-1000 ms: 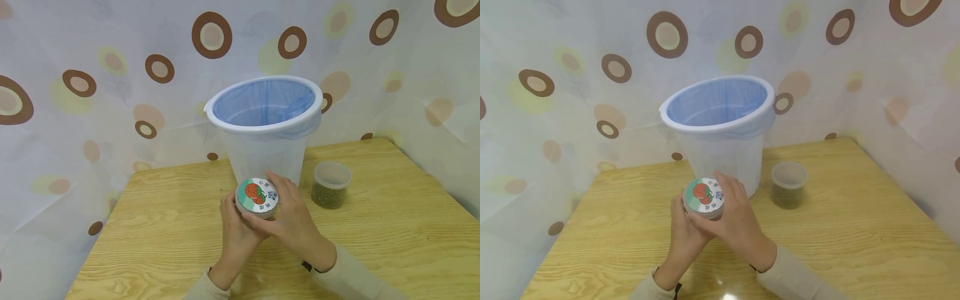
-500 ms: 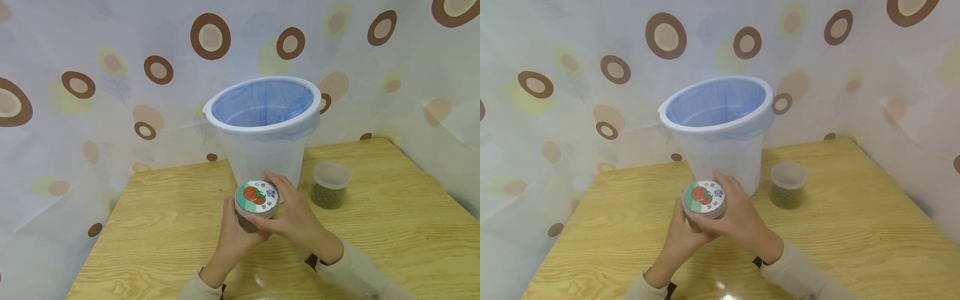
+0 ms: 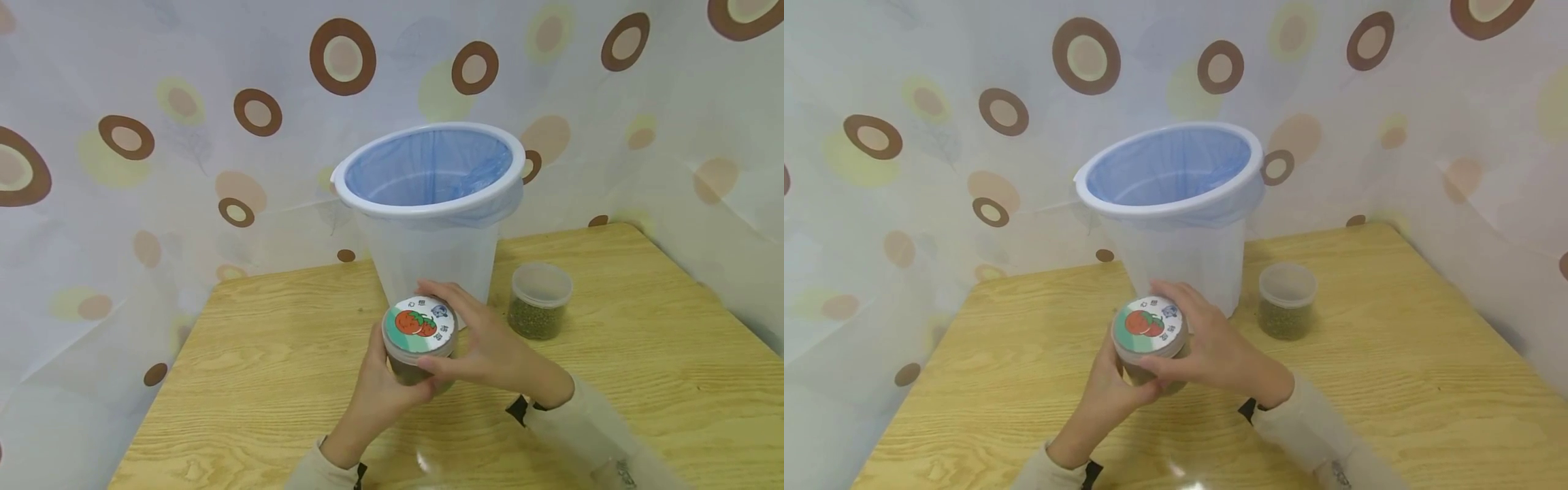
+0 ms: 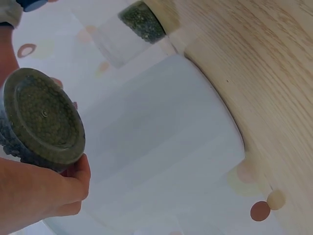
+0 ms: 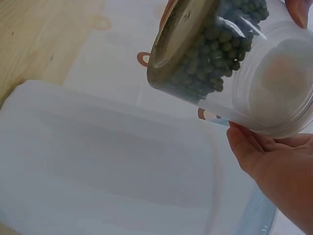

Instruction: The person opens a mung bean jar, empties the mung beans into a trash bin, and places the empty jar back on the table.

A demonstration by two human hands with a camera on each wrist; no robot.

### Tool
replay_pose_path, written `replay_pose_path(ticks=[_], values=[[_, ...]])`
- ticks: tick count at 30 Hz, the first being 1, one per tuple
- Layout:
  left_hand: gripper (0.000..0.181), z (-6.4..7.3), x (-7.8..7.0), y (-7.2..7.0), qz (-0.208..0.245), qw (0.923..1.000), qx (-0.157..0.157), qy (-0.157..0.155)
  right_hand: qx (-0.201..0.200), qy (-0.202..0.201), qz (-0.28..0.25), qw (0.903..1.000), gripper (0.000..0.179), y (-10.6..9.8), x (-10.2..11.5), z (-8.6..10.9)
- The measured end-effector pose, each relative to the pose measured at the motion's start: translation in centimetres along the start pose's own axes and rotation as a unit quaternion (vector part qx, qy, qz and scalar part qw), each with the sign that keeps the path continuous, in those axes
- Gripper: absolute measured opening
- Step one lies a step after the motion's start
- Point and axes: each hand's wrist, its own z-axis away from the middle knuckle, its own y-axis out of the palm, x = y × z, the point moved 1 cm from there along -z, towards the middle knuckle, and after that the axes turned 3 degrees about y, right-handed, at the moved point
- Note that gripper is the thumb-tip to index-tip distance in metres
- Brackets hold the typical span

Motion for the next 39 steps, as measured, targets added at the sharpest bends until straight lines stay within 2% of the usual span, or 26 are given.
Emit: replay_pose_path(ticks=[5,9,11,14,16,18,20,22,24,28,30,33,37,39], values=[[0.086,0.0,-0.2,0.3,0.011,0.9998,-0.009,-0.010,0.015,-0.010,-0.010,0.9998,0.081,-0.2,-0.3,-0.1],[0.082,0.0,-0.3,0.6,0.001,0.9985,-0.040,-0.038,0.016,0.001,-0.007,0.9998,0.085,-0.2,-0.2,-0.1],[0.080,0.0,-0.4,0.8,-0.010,0.9963,-0.060,-0.060,0.001,0.015,0.003,0.9999,0.085,0.0,0.0,0.0],[0.079,-0.2,-0.2,1.2,-0.036,0.9924,-0.093,-0.073,-0.043,0.045,0.006,0.9981,0.079,0.6,0.5,0.1],[0.079,-0.3,-0.1,1.6,-0.069,0.9890,-0.118,-0.055,-0.075,0.075,0.001,0.9944,0.073,1.2,0.9,0.1],[0.080,-0.6,0.1,1.9,-0.125,0.9816,-0.144,-0.009,-0.107,0.100,0.004,0.9892,0.070,1.9,1.3,0.2],[0.080,-0.8,0.3,2.1,-0.189,0.9657,-0.173,0.042,-0.132,0.122,0.024,0.9834,0.071,2.5,1.5,0.2],[0.081,-1.0,0.4,2.3,-0.244,0.9458,-0.196,0.087,-0.151,0.131,0.051,0.9785,0.075,3.0,1.5,0.2],[0.083,-1.1,0.5,2.4,-0.281,0.9290,-0.212,0.114,-0.160,0.130,0.078,0.9753,0.080,3.4,1.5,0.2],[0.082,-1.2,0.8,2.6,-0.316,0.9122,-0.225,0.131,-0.168,0.115,0.106,0.9733,0.085,3.9,1.4,0.2],[0.079,-1.3,0.9,2.7,-0.323,0.9077,-0.228,0.139,-0.173,0.112,0.116,0.9716,0.088,4.1,1.3,0.1],[0.077,-1.3,1.0,2.7,-0.325,0.9059,-0.229,0.146,-0.178,0.111,0.119,0.9704,0.090,4.2,1.2,0.1],[0.077,-1.2,0.9,2.7,-0.319,0.9104,-0.224,0.138,-0.171,0.117,0.111,0.9720,0.088,4.1,1.0,0.0],[0.078,-1.1,0.8,2.7,-0.311,0.9150,-0.221,0.130,-0.162,0.120,0.101,0.9742,0.088,3.9,1.0,0.1]])
